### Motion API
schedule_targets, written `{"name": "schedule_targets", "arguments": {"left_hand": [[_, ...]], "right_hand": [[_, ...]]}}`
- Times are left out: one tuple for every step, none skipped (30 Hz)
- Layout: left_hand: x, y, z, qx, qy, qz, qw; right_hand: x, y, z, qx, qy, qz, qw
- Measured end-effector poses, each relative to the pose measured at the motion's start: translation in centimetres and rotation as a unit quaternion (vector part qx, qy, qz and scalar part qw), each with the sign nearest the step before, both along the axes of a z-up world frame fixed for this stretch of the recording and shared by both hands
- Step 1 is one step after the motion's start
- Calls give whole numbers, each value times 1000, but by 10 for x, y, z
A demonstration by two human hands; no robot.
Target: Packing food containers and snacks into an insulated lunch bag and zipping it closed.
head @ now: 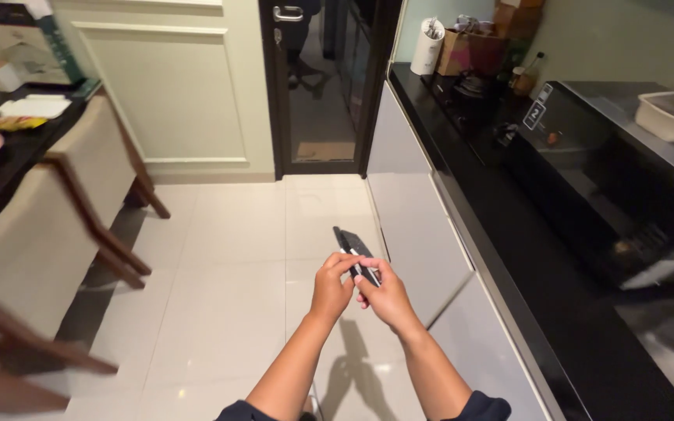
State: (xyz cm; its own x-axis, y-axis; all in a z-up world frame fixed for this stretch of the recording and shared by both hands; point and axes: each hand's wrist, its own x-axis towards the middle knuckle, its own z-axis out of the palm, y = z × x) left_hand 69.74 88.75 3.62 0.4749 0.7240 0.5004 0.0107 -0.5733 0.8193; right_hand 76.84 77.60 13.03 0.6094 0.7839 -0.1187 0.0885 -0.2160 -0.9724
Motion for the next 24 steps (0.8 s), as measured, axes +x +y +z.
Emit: {"name": "schedule_targets", "arguments": {"left_hand": [[25,30,-2,1,1,-5,1000],[50,60,-1,28,-6,-22,999],[74,91,3,55,-12,-39,998],[98,121,14,65,-18,-44,997],[121,151,25,81,-10,-53,995],[139,168,25,88,4,-65,994],[165,195,33,87,3,-72,994],[188,217,39,92,-7,-70,993],[213,239,45,96,-18,-69,993],[235,256,48,94,-14,-76,993],[258,272,51,95,-31,-81,992],[279,290,53,97,-47,-86,990],[301,306,53,97,-42,-93,990],[324,320,51,102,-44,-97,989],[348,333,48,106,-47,-101,988],[373,349,44,105,-45,-103,988],[399,364,40,90,-58,-103,989],[430,384,41,79,-77,-99,989],[455,405,46,82,-81,-98,989],[479,424,51,71,-97,-102,988],[503,442,57,61,-113,-106,986],[532,462,57,61,-119,-102,986],[561,482,58,53,-113,-103,987],[588,507,65,48,-106,-103,988]], "right_hand": [[21,27,1,1,1,-5,1000],[42,53,5,2,-3,-24,1000],[62,80,12,2,-8,-43,999],[87,109,22,11,-14,-48,999],[111,136,33,6,-13,-52,999],[131,152,35,-10,-6,-58,998],[152,176,44,-10,-6,-65,998],[173,196,51,6,-18,-71,997],[194,215,58,21,-31,-77,996],[218,231,51,19,-26,-83,996],[242,246,43,62,-11,-90,994],[265,262,34,108,5,-97,989],[289,278,29,108,9,-104,989],[314,293,22,122,2,-120,985],[339,307,14,136,-5,-136,981],[362,327,8,134,-4,-138,981],[384,347,3,160,-27,-159,974],[413,371,2,190,-54,-176,964],[443,395,-4,192,-57,-174,964],[472,417,-10,205,-76,-182,959],[502,439,-14,217,-94,-190,953],[529,459,-11,218,-100,-185,953],[557,479,-6,222,-115,-196,948],[582,503,2,230,-128,-208,942]]}}
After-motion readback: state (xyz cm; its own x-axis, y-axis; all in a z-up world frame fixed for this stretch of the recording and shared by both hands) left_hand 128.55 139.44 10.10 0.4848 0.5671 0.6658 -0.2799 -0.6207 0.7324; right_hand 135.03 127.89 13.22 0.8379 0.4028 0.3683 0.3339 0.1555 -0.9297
